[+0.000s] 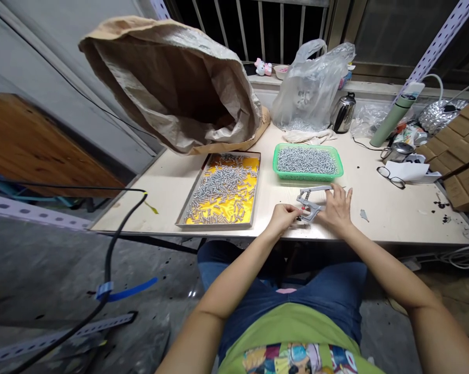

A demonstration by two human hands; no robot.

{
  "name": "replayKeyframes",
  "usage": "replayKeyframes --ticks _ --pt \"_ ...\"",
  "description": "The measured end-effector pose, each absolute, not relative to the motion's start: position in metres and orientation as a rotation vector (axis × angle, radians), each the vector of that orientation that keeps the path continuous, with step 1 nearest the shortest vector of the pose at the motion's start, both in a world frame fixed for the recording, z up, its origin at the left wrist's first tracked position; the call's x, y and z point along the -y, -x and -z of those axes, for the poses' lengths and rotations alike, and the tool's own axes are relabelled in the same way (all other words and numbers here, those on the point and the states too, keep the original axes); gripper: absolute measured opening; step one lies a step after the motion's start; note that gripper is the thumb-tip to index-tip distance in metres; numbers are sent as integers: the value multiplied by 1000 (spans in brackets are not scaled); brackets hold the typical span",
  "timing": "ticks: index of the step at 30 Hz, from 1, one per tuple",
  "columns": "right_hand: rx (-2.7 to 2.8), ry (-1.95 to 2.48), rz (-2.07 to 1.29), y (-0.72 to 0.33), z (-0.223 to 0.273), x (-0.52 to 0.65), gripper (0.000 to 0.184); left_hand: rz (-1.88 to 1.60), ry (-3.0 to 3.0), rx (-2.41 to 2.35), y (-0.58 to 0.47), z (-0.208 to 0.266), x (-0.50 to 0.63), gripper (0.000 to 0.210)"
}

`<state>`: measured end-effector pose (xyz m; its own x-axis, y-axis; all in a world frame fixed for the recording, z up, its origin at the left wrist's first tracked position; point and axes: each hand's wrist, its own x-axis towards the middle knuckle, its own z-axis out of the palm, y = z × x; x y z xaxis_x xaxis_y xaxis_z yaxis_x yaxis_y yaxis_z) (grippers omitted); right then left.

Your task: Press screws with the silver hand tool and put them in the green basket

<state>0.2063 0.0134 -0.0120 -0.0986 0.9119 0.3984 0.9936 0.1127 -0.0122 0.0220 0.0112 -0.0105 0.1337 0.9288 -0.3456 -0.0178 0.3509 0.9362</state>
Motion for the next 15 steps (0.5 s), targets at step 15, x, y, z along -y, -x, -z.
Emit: replayKeyframes --ticks 15 --pt "2003 1956 299 -229 37 -7 71 -1319 -1361 -1413 8 -40 -104 24"
